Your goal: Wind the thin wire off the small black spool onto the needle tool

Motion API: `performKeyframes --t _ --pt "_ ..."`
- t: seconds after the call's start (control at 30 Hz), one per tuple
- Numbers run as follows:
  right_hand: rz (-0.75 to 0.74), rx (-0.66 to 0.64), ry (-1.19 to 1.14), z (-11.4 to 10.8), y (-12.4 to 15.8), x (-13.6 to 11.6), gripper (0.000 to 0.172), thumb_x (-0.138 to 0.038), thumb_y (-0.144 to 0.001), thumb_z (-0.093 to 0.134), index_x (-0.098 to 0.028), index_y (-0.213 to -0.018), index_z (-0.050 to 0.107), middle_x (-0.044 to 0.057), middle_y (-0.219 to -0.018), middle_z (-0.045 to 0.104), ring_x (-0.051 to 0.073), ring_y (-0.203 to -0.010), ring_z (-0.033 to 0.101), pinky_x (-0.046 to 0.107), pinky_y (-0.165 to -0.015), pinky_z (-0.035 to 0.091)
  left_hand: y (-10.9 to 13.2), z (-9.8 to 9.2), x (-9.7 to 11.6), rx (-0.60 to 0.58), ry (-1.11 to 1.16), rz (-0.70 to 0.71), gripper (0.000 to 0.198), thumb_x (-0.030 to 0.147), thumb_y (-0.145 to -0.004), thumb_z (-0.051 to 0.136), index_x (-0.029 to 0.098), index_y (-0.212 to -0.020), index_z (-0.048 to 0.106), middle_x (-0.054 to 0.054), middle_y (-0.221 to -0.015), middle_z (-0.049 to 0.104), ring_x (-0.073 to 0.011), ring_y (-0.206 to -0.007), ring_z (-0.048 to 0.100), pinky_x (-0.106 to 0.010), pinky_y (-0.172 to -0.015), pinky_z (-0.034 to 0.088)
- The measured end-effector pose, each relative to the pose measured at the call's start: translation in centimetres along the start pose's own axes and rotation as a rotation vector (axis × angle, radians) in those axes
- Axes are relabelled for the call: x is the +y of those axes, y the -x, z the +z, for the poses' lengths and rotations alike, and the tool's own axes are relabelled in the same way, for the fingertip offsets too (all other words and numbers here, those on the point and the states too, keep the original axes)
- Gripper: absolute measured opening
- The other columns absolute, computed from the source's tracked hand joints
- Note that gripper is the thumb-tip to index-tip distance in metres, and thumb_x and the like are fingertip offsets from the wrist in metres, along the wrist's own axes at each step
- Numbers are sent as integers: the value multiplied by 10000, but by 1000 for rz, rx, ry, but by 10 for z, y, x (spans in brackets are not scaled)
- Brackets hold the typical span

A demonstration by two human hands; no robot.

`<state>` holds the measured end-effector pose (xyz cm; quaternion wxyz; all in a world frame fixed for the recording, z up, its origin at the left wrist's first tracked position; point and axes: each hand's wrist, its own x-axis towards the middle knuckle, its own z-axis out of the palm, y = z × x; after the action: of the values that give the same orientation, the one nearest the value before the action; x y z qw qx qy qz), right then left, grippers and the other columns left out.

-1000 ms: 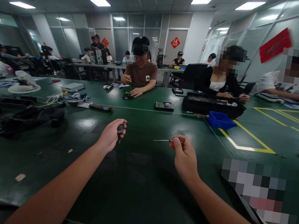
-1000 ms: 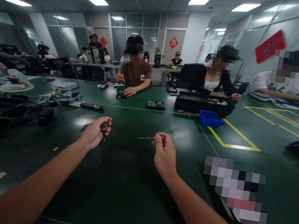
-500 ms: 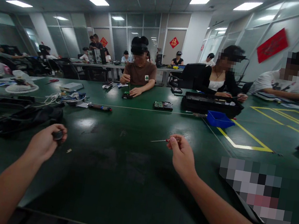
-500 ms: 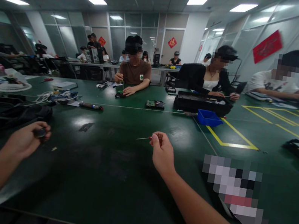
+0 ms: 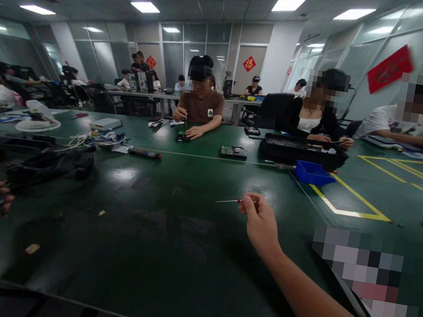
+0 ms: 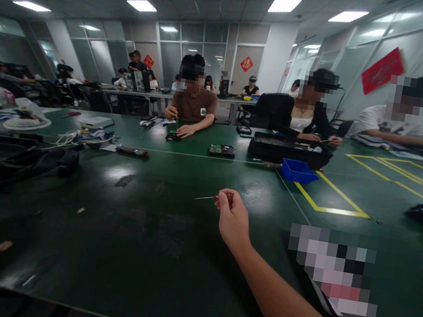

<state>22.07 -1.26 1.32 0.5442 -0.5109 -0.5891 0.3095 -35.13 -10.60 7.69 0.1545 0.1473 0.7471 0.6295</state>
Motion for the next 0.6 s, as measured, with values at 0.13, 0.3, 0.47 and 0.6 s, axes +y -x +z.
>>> performKeyframes --t 0.13,0.3,0.47,0.6 --pt "-10 -4 -2 1 0 0 293 -494 -931 509 -221 -970 610 37 -810 664 209 -765 629 374 -749 484 -16 -6 -11 7 109 -86 205 23 -635 449 198 -666 553 87 -490 557 -116 -481 505 -189 -467 419" --pt "4 -17 0 1 0 -1 279 -479 -938 503 -221 -968 605 33 -814 658 205 -766 621 369 -751 478 -24 -4 -11 30 136 -163 166 34 -674 455 182 -638 519 89 -478 558 -122 -479 521 -198 -445 438" --pt "3 -18 -7 1 0 0 287 -489 -931 512 -220 -962 607 34 -808 660 206 -763 623 369 -750 480 -8 5 -3 57 52 -109 214 -22 -697 452 171 -621 502 109 -448 520 -93 -444 493 -168 -429 428" --pt "5 -15 -1 1 0 0 303 -501 -925 514 -216 -960 611 41 -798 664 210 -756 628 371 -742 484 1 7 -2 32 60 -101 226 -19 -727 445 176 -636 513 106 -462 533 -89 -444 502 -163 -431 434"
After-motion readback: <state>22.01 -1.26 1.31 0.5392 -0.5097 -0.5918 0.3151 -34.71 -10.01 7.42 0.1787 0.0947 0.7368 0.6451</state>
